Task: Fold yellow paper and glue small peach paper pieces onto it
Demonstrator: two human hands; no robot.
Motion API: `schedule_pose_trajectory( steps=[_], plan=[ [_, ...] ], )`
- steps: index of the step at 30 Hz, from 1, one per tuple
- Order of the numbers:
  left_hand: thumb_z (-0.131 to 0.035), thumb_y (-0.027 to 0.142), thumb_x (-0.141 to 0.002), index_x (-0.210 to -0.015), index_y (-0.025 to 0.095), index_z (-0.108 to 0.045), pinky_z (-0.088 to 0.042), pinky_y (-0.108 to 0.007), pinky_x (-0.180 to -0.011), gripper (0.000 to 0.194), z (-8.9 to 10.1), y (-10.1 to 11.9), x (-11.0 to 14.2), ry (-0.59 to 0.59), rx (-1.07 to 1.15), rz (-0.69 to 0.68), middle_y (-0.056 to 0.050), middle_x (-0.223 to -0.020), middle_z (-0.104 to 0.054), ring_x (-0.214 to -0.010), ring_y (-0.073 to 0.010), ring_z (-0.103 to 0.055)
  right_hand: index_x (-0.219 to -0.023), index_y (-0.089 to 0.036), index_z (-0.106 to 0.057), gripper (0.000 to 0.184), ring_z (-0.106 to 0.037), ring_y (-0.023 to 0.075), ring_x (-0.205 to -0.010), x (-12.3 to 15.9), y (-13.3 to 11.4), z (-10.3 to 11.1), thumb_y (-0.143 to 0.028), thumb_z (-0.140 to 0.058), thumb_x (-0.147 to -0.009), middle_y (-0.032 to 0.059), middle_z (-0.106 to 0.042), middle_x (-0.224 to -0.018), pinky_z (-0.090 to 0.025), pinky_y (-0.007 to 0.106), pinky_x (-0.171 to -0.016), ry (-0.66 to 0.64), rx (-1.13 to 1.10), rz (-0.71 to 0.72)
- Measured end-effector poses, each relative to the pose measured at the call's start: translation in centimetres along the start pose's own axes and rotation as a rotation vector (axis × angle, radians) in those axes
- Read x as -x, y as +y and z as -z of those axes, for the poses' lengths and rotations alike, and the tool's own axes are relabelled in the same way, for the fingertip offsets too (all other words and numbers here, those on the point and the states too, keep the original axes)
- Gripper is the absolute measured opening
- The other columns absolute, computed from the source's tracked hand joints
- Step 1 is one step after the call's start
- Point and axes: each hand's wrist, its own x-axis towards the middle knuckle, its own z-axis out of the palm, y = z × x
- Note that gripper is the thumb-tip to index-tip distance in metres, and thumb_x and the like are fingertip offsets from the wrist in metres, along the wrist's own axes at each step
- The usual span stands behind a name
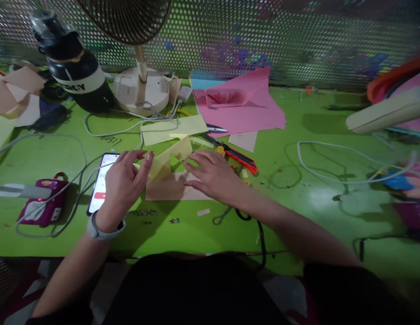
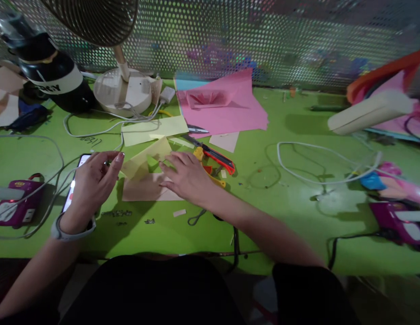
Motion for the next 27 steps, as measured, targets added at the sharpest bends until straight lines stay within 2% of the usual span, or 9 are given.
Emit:
schedule_pose_trajectory(
  steps=[2, 4, 8, 12, 20, 24, 27],
  plan=[
    [-0.048, 0.049, -0.095, -0.099, 0.016, -0.068, -0.036, -0.024, -0.053, 0.039, 0.2, 0.3, 0.2, 0.022, 0.0, -0.021, -0.005, -0.087, -0.068, -0.06, -0.0124, -0.054, -0.134, -0.017, -0.056, 0.057, -0.035, 0.0358, -0.138, 0.9, -0.3, -0.4, -0.056, -0.05, -0.092, 0.0177, -0.048, -0.145, -0.03, 0.064, -0.109, -0.013, 0.017, 0.007],
    [-0.05, 0.048, -0.094, -0.101, 0.016, -0.068, -0.036, -0.024, -0.054, 0.038, 0.3, 0.5, 0.3, 0.029, 0.022, -0.029, -0.004, -0.087, -0.068, -0.056, -0.0108, -0.051, -0.132, -0.018, -0.057, 0.058, -0.032, 0.035, -0.141, 1.5, -0.6, -0.7, -0.059, -0.045, -0.093, 0.0167, -0.046, -0.147, -0.026, 0.065, -0.111, -0.017, 0.025, -0.006],
    [-0.05, 0.049, -0.094, -0.105, 0.016, -0.068, -0.033, -0.024, -0.051, 0.039, 0.3, 0.6, 0.5, -0.003, 0.052, -0.033, -0.005, -0.089, -0.067, -0.052, -0.0087, -0.048, -0.122, -0.019, -0.064, 0.051, -0.034, 0.0331, -0.14, 1.8, -0.8, -0.8, -0.057, -0.042, -0.095, 0.0158, -0.048, -0.145, -0.025, 0.063, -0.113, 0.042, 0.032, -0.058],
    [-0.05, 0.048, -0.095, -0.106, 0.016, -0.068, -0.033, -0.023, -0.051, 0.039, 0.3, 0.6, 0.6, -0.017, 0.053, -0.032, -0.005, -0.089, -0.067, -0.053, -0.0088, -0.049, -0.119, -0.019, -0.065, 0.051, -0.035, 0.0332, -0.139, 1.4, -0.7, -1.0, -0.057, -0.041, -0.095, 0.0165, -0.048, -0.144, -0.026, 0.062, -0.113, 0.042, 0.053, -0.061],
    [-0.052, 0.044, -0.095, -0.105, 0.016, -0.067, -0.041, -0.024, -0.055, 0.034, 0.7, 0.8, 0.8, 0.044, 0.119, -0.055, -0.004, -0.088, -0.068, -0.055, -0.0084, -0.052, -0.118, -0.021, -0.065, 0.045, -0.039, 0.0323, -0.136, 1.5, -0.5, -1.5, -0.053, -0.045, -0.095, 0.0154, -0.055, -0.137, -0.027, 0.063, -0.111, 0.041, 0.017, -0.046],
    [-0.055, 0.04, -0.094, -0.102, 0.016, -0.068, -0.045, -0.023, -0.054, 0.028, 0.4, 0.6, 1.0, 0.072, 0.248, -0.05, -0.004, -0.087, -0.067, -0.059, -0.0095, -0.057, -0.113, -0.022, -0.068, 0.037, -0.041, 0.0307, -0.134, 1.4, -0.4, -0.3, -0.049, -0.051, -0.094, 0.0124, -0.056, -0.135, -0.024, 0.06, -0.113, 0.174, -0.133, -0.085],
    [-0.057, 0.036, -0.093, -0.102, 0.015, -0.068, -0.048, -0.022, -0.054, 0.026, -0.2, 0.4, 1.3, -0.056, 0.454, -0.035, -0.005, -0.087, -0.068, -0.065, -0.011, -0.062, -0.107, -0.023, -0.07, 0.028, -0.046, 0.029, -0.129, 1.5, -0.7, 1.1, -0.044, -0.059, -0.09, 0.0097, -0.059, -0.13, -0.031, 0.056, -0.11, 0.229, -0.492, -0.173]
  ],
)
